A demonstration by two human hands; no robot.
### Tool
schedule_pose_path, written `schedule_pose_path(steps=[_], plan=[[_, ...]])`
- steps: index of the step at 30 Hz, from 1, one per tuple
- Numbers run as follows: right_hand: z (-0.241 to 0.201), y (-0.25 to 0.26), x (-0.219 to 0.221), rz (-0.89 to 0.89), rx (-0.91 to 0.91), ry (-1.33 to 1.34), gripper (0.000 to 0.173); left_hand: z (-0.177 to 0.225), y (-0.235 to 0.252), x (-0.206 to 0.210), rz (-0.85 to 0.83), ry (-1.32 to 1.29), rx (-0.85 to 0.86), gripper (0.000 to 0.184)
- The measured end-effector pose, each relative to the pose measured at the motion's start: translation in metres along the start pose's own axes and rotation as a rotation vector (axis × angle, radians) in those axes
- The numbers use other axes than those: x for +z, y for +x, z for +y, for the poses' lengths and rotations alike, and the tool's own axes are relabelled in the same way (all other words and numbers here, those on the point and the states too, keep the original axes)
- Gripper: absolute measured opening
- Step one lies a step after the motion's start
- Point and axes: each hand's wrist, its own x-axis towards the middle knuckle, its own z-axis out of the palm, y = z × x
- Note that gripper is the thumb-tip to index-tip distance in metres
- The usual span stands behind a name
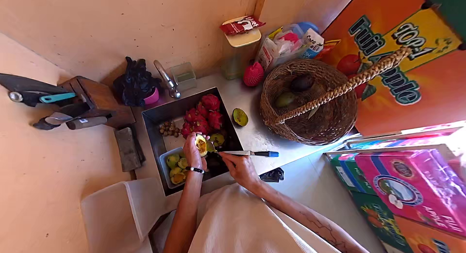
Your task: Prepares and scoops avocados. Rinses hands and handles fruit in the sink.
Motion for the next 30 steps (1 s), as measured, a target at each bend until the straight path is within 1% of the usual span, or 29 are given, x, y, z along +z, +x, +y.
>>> schedule_pose_path(steps=[3, 6, 8, 10, 11, 12, 13, 15, 17, 19, 20, 22, 26, 27, 30], plan=[[-0.003, 0.001, -0.001, -0.031, 0.087, 0.170, 0.033, 0.000, -0.001, 0.003, -0.043, -0.089, 0.061, 0.033], [-0.008, -0.002, -0.001, -0.056, 0.169, 0.345, 0.032, -0.003, -0.002, 0.005, -0.128, -0.181, 0.158, 0.038], [-0.013, -0.003, -0.002, -0.070, 0.235, 0.479, 0.031, -0.009, -0.004, 0.006, -0.185, -0.282, 0.229, 0.040], [-0.014, 0.002, -0.007, -0.097, 0.289, 0.597, 0.029, -0.015, -0.004, 0.005, -0.267, -0.442, 0.233, 0.035], [-0.010, 0.008, -0.013, -0.114, 0.274, 0.557, 0.028, -0.018, -0.002, -0.001, -0.336, -0.530, 0.189, 0.032], [-0.005, 0.016, -0.022, -0.130, 0.231, 0.453, 0.028, -0.020, 0.001, -0.009, -0.414, -0.586, 0.116, 0.033], [0.000, 0.023, -0.035, -0.151, 0.174, 0.316, 0.029, -0.018, 0.005, -0.018, -0.487, -0.592, 0.030, 0.041], [0.003, 0.040, -0.061, -0.173, 0.029, 0.028, 0.031, -0.006, 0.012, -0.029, -0.579, -0.448, -0.088, 0.054], [0.003, 0.047, -0.069, -0.107, -0.135, -0.195, 0.032, 0.010, 0.014, -0.025, -0.549, -0.158, -0.113, 0.057], [0.004, 0.047, -0.059, -0.031, -0.234, -0.270, 0.033, 0.017, 0.013, -0.009, -0.381, 0.058, -0.059, 0.049], [0.006, 0.045, -0.048, 0.015, -0.262, -0.262, 0.034, 0.020, 0.013, 0.001, -0.281, 0.087, -0.016, 0.042], [0.010, 0.038, -0.023, 0.123, -0.281, -0.157, 0.035, 0.029, 0.012, 0.019, -0.146, 0.006, 0.019, 0.038], [0.000, 0.031, 0.000, 0.279, -0.203, 0.091, 0.031, 0.048, 0.003, 0.045, -0.121, -0.209, 0.007, 0.045], [-0.005, 0.030, 0.004, 0.298, -0.186, 0.136, 0.031, 0.049, 0.001, 0.049, -0.109, -0.243, 0.012, 0.046], [-0.017, 0.028, 0.005, 0.252, -0.084, 0.317, 0.031, 0.050, -0.003, 0.059, -0.081, -0.353, 0.042, 0.046]])
